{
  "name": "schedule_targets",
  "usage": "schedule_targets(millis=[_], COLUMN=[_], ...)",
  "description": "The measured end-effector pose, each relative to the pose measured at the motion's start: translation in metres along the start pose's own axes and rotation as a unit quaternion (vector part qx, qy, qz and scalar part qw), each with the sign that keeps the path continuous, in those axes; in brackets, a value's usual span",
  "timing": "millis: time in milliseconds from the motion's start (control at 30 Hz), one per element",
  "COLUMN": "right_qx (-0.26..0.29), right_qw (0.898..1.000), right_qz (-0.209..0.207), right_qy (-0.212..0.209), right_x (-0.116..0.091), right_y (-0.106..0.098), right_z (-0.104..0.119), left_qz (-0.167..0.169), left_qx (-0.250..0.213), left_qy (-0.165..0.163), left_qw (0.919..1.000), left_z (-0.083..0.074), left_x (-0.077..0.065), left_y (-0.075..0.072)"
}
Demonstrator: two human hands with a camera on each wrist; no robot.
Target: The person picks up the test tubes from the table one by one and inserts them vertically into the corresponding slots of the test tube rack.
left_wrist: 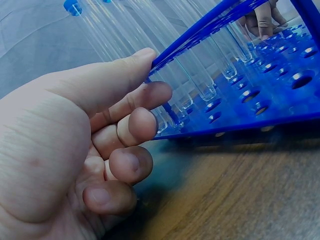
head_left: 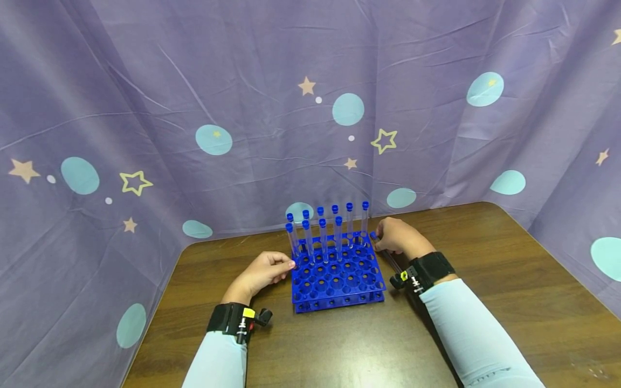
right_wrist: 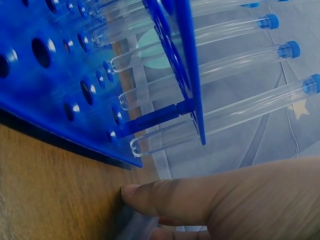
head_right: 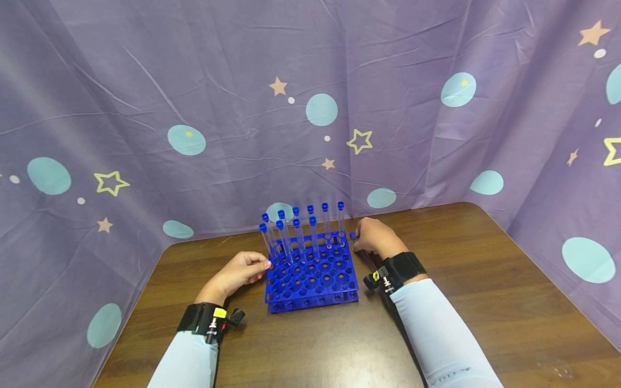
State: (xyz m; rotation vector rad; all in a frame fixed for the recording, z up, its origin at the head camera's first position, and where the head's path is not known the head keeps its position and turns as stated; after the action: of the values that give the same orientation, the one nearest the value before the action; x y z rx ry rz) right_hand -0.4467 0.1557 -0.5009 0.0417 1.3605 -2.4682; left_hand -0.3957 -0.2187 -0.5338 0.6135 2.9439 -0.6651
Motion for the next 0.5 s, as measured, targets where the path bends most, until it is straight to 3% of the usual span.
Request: schedule_targets(millis=[500], right_qx=[0.001], right_qw=[1.0], right_qz=[0.0], right_qy=[-0.004], right_x=[-0.0022], right_y=[-0.0013], right_z=[0.0001], left_qz=[-0.001], left_qx=[0.0], left_qy=[0.0], left_qw=[1.0], left_z=[-0.0009], left_x=[-0.0007], left_y=[0.0005])
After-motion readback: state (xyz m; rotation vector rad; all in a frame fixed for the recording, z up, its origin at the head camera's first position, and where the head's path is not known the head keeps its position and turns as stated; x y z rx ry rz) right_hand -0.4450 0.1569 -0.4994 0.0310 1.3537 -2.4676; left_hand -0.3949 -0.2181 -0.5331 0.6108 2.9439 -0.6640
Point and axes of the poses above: each hand's wrist, its own x-axis towards the middle knuckle, its own y-axis out of the palm, z = x × y, the point moved 7 cm from there along x, towards the middle knuckle, and after that the axes turned 3 degrees about -y, right-handed, at the moved point
